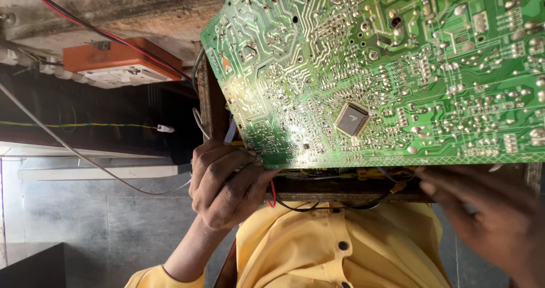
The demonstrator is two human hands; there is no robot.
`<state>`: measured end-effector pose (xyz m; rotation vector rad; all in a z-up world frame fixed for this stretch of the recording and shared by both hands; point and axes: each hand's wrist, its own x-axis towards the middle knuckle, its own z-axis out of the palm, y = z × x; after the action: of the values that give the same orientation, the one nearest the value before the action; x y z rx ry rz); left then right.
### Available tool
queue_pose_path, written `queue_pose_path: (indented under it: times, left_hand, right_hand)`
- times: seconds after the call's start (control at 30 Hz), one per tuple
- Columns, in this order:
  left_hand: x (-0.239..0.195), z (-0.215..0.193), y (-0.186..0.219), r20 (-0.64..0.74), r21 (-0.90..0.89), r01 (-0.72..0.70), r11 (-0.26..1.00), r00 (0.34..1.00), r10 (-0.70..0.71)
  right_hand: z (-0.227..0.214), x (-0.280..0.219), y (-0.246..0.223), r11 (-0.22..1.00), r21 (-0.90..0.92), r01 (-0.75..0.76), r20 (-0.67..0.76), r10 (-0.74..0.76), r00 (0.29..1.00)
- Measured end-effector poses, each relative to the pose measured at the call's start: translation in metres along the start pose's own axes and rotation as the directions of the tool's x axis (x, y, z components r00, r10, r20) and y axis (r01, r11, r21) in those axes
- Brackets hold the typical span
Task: The person uses a multimeter and a screwdriver to test and probe various points on a green circuit board. They hold the board steady with one hand while moving the multimeter probes and screwdriver across different components and traces.
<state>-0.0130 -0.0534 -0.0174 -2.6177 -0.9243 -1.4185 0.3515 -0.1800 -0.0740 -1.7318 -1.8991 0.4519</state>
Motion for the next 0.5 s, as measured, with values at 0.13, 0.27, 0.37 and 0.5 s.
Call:
queue_pose_path:
  times: [0.13, 0.27, 0.37, 0.5]
  left_hand:
    - [0.002, 0.001, -0.001, -0.012, -0.009, -0.012, 1.0, 1.0, 0.012]
    - [-0.001, 0.002, -0.001, 0.006, -0.043, 0.02, 0.999, 1.0, -0.019]
    - [-0.002, 0.001, 0.004, 0.031, -0.011, 0.06, 0.998, 0.998, -0.06]
    - [0.0, 0.003, 0.004, 0.038, 0.013, 0.067, 0.998, 0.997, -0.067]
  right_hand:
    - [-0.013, 0.006, 0.029, 0.865, -0.147, -0.479, 0.077, 0.493, 0.867]
    - [-0.039, 0.016, 0.044, 0.924, -0.354, -0.145, 0.13, 0.202, 0.971]
    - [-0.056, 0.04, 0.041, 0.832, -0.52, 0.194, 0.207, -0.098, 0.973]
    - [-0.069, 0.073, 0.03, 0.748, -0.606, 0.273, 0.168, -0.215, 0.962]
